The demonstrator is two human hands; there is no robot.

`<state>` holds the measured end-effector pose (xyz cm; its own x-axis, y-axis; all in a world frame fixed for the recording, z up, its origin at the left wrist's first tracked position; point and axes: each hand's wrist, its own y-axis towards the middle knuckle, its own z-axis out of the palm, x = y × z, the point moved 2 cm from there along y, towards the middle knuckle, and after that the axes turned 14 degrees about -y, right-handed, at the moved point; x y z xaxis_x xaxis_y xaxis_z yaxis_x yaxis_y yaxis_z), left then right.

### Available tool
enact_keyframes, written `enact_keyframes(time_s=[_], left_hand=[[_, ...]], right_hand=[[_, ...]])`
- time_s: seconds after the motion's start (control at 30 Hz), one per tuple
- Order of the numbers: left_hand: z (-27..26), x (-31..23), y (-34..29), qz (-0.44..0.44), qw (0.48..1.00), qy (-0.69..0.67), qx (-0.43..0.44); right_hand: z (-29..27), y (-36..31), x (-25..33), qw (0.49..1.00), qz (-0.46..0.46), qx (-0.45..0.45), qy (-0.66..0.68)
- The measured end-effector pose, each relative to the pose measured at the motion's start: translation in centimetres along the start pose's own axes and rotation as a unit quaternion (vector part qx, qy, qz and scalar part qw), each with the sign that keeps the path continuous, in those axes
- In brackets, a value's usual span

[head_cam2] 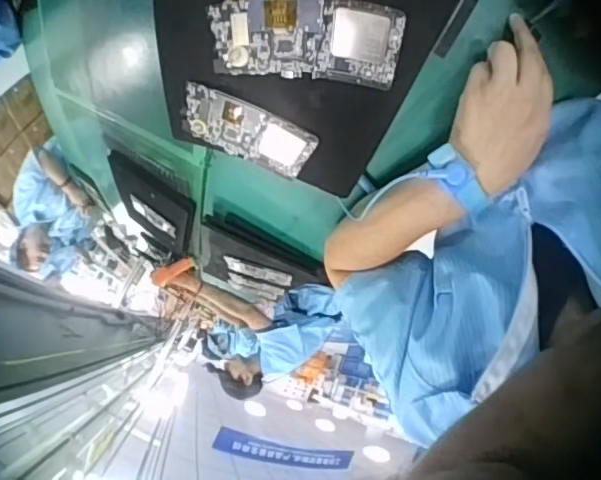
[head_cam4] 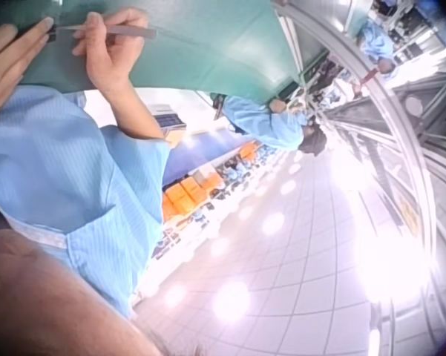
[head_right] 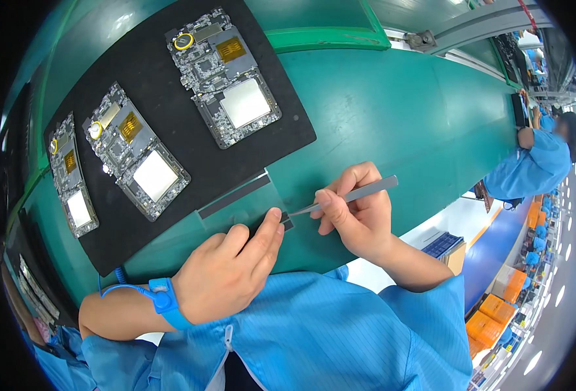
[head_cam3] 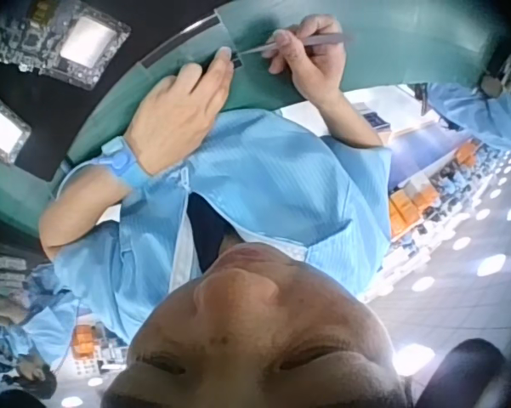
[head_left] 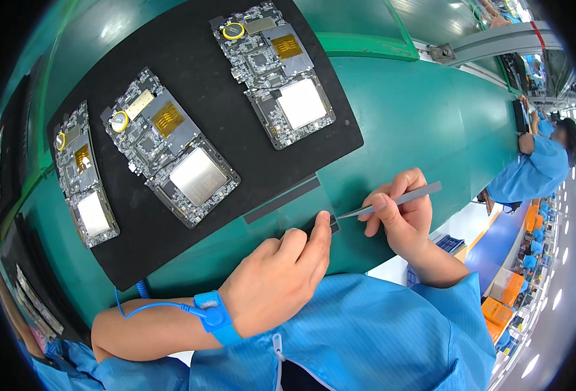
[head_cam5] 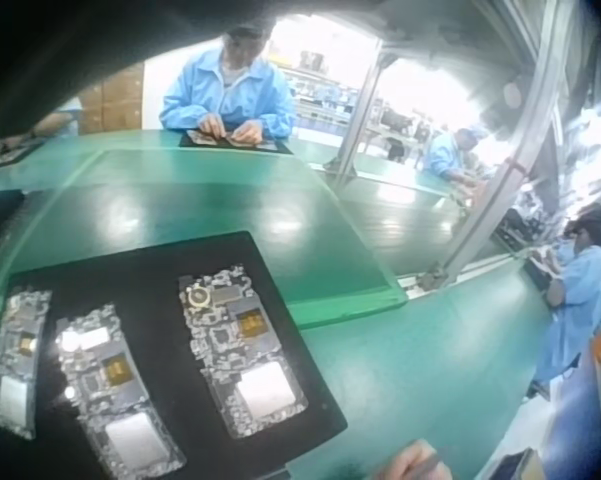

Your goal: The person uses tweezers to pick up small rectangular metallic components from a strip on the table and places them onto circuit boards. The person repeats this process for multiple boards, handling the components with precision.

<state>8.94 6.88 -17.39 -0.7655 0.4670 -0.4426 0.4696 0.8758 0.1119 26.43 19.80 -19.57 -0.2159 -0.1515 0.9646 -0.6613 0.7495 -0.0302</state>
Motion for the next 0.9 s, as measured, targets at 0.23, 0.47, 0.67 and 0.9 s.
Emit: enact_keyframes(time_s=[0.23, 0.47, 0.67, 0.9], left_hand=[[-0.1, 0.0, 0.0, 0.005, 1.000, 0.004, 0.011], [-0.1, -0.2, -0.2, 0.009, 1.000, 0.021, 0.009], [-1.6, -1.0, -2.4, -0.024, 0.997, 0.066, -0.030], [-3.1, 2.0, -5.7, -0.274, 0.940, 0.162, -0.121]], right_hand=[[0.2, -0.1, 0.1, 0.999, -0.023, 0.004, -0.033], [0.3, -0.2, 0.3, 0.996, 0.033, -0.016, 0.077], [2.3, 4.2, 3.3, 0.989, 0.023, -0.018, 0.146], [11.6, 11.2, 5.8, 0.981, 0.034, 0.111, 0.158]])
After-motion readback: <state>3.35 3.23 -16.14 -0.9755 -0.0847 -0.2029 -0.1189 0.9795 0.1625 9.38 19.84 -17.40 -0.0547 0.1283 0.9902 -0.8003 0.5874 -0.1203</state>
